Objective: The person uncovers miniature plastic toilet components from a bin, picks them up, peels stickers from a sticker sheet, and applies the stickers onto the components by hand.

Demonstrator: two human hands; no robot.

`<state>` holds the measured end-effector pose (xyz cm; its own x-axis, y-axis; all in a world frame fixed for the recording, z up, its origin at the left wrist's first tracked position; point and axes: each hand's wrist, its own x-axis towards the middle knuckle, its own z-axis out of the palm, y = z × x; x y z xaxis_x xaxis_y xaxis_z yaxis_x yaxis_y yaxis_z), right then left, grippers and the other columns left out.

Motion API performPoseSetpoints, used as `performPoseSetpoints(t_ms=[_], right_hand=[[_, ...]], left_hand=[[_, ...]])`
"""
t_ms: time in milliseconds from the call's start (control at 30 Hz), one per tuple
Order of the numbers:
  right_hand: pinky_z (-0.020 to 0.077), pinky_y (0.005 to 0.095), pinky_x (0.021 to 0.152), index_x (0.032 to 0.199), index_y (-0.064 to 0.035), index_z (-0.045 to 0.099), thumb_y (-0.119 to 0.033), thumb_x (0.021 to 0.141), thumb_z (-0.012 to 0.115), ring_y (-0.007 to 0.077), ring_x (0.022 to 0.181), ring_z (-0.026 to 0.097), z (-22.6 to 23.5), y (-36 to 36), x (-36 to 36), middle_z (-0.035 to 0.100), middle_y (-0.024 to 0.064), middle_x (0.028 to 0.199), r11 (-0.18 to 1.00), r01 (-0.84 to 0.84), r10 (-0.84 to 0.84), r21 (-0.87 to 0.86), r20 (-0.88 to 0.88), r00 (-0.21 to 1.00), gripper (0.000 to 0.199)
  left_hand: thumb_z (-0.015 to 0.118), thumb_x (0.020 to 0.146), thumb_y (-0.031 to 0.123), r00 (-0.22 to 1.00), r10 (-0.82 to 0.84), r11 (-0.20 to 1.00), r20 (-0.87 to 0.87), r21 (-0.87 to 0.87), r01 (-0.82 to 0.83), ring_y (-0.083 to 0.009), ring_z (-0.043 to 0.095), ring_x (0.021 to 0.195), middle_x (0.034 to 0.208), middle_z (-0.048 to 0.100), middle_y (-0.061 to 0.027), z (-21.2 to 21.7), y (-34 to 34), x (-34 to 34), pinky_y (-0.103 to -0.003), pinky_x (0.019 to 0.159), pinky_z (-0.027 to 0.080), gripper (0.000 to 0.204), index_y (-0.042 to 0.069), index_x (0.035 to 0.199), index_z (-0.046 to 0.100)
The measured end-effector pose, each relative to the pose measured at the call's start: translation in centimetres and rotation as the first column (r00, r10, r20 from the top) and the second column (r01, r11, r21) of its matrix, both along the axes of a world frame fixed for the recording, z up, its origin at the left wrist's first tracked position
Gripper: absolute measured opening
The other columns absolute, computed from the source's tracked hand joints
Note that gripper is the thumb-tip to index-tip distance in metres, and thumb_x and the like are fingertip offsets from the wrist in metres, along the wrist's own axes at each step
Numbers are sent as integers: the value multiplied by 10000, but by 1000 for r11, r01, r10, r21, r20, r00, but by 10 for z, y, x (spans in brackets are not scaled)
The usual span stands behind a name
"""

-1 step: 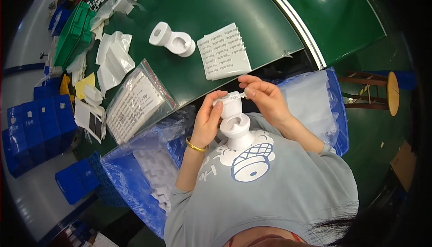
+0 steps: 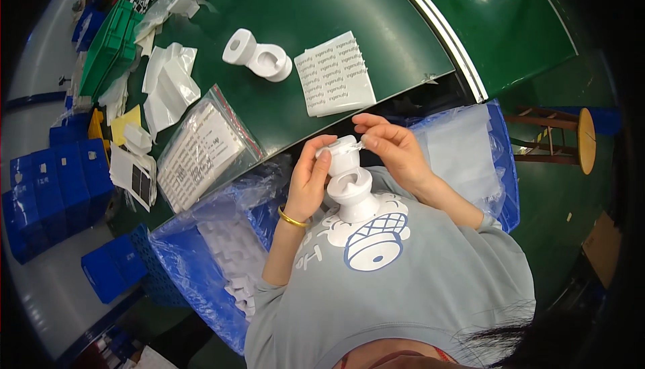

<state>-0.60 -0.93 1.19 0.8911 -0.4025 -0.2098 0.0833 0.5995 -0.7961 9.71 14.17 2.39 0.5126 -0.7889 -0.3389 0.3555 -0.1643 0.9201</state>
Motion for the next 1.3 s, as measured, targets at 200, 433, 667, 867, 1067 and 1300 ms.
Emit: performPoseSetpoints(t_ms=[200,433,667,867,1067,1300], right_hand=[[401,256,823,838,0,632,-83,785,609,104,943,499,-5,17,-3,443,60,1195,993,-111,109,-25,-69,992,102],[415,242,806,824,5,630,-77,777,625,111,941,502,-1,20,-4,446,58,1180,986,-123,113,-114,-87,990,94],[418,251,817,803,8,625,-61,763,641,132,994,483,-1,23,-3,448,70,1168,979,-92,85,-184,-46,995,81],[416,258,825,795,10,623,-51,762,638,142,1000,481,0,24,-3,450,80,1160,978,-86,78,-188,-51,996,71],[416,265,825,785,3,624,-44,755,639,151,1002,477,1,25,-2,456,86,1151,975,-73,63,-211,-55,997,59],[412,270,830,777,1,624,-32,745,641,156,1000,479,2,26,-2,462,89,1144,974,-69,58,-218,-54,997,49]], left_hand=[[336,940,234,996,91,996,6,-17,-91,-49,503,740,931,536,-37,11,5,-9,-165,606,408,305,39,1141,456],[314,945,243,998,69,998,6,4,-70,-61,507,787,941,529,-42,5,14,-8,-177,644,419,314,40,1140,453],[314,944,238,997,81,996,-1,-23,-81,-73,511,806,957,525,-49,8,13,-11,-190,668,429,306,44,1136,454],[316,944,232,995,93,995,-20,-33,-93,-86,514,831,990,522,-57,6,14,-11,-201,687,433,302,44,1139,448],[345,934,229,997,81,996,-16,-27,-82,-97,512,882,1017,516,-67,5,17,-10,-214,725,432,295,47,1144,444],[493,865,80,993,93,989,76,-122,-84,-139,491,977,1049,507,-94,2,14,-13,-255,835,406,302,6,1146,414]])
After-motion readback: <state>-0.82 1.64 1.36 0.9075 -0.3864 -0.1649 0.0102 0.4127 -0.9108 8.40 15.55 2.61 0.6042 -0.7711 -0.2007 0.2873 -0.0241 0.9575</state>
